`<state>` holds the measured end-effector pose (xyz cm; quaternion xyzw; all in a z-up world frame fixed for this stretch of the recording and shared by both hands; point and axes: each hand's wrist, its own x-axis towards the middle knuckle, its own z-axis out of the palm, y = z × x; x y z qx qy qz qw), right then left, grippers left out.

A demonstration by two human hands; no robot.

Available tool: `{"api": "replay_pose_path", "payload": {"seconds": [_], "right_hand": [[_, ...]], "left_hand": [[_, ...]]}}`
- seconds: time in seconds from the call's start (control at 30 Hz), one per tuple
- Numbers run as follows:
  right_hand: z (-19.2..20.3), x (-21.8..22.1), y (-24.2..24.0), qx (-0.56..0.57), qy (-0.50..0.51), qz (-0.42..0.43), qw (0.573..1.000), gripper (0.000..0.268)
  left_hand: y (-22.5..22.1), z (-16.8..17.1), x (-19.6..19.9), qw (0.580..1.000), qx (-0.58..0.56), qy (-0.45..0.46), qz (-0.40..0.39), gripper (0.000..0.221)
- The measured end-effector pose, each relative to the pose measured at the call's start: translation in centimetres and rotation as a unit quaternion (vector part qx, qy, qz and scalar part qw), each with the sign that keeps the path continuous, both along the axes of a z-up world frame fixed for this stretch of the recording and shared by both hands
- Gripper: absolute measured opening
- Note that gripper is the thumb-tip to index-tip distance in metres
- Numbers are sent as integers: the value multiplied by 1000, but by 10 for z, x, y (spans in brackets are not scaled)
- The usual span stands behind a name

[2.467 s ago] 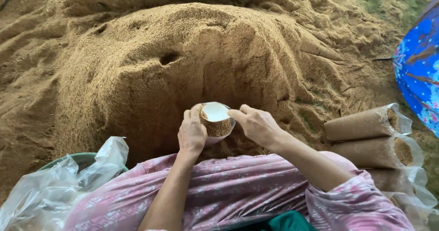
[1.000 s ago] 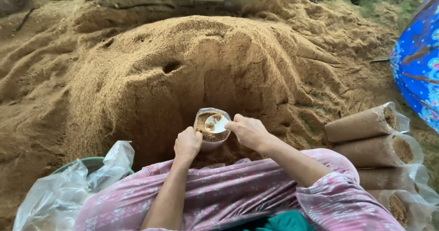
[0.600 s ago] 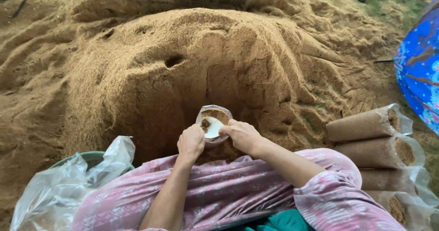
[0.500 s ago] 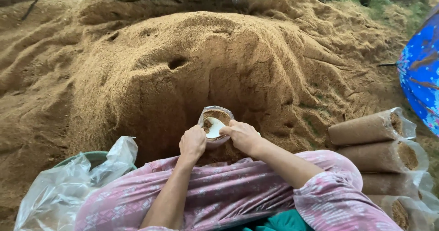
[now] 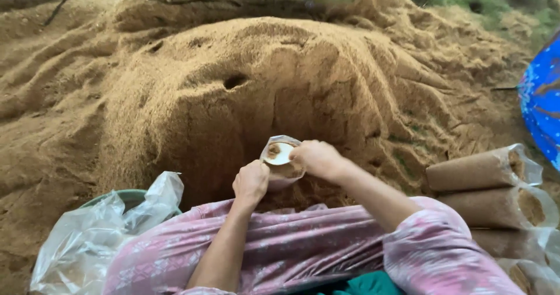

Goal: Filling small plastic bags with agricultural material from a large pile using a small scoop.

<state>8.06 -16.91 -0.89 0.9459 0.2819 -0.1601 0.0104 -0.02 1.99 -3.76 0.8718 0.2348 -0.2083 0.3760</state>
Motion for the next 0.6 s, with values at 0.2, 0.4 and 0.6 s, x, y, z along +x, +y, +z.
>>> {"api": "replay_pose_path", "payload": {"seconds": [0.2,0.4,0.6], "right_hand": [[98,18,-32,256,37,-56,964,35],[1,67,1,180,38,-87,979,43],[-66,73,-9,191,58,-86,976,20]], "left_hand": [[-3,16,-1,1000,-5,16,15,50],[-6,19,-5,997,-30,66,-17,66],[-7,-22,8,996,-8,61,-59,54]]}}
